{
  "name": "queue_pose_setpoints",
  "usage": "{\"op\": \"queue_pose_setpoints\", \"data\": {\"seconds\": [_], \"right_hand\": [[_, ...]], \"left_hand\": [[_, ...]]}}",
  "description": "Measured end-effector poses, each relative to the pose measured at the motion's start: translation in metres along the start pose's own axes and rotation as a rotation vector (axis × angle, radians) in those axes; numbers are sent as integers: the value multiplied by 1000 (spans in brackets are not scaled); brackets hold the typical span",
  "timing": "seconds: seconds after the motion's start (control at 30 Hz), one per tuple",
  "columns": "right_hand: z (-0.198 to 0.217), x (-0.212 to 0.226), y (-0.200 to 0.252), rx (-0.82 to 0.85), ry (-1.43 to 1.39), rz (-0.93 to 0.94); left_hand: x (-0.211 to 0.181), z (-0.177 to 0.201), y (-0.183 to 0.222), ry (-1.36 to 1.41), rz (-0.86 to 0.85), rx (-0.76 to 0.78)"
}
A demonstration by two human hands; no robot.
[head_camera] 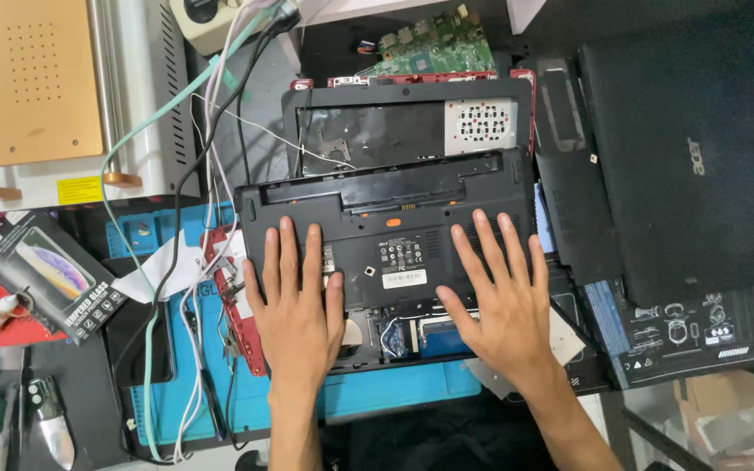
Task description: Reassembling a laptop by installing the battery, back cover, and fastening screws.
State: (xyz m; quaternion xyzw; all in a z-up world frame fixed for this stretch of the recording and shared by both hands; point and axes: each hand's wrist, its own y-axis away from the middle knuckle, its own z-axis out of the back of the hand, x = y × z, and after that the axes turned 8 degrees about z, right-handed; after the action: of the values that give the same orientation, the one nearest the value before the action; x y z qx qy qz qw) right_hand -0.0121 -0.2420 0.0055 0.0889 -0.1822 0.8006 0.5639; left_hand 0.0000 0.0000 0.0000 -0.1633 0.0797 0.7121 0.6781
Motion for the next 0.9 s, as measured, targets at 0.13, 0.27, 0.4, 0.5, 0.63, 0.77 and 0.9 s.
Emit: {"op": "queue_pose_setpoints", "data": {"seconds": [0.13, 0.27, 0.4, 0.5, 0.63, 0.77, 0.9], "right_hand": [[-3, 4, -6, -12, 13, -40], [-11, 7, -18, -2, 76, -35], [-12, 9, -17, 14, 115, -46], [-14, 6, -14, 16, 124, -39], [-11, 10, -17, 25, 122, -52], [-10, 6, -18, 33, 118, -46], [-9, 5, -19, 22, 71, -50]], "left_hand": [[1, -1, -1, -3, 5, 9], [2, 0, -2, 8, 13, 9], [2, -2, -1, -4, 17, 46], [3, -3, 0, -6, 7, 63], [4, -2, -1, -4, -3, 90], [3, -4, -2, -22, 5, 95], [1, -3, -2, -24, 17, 91]]}}
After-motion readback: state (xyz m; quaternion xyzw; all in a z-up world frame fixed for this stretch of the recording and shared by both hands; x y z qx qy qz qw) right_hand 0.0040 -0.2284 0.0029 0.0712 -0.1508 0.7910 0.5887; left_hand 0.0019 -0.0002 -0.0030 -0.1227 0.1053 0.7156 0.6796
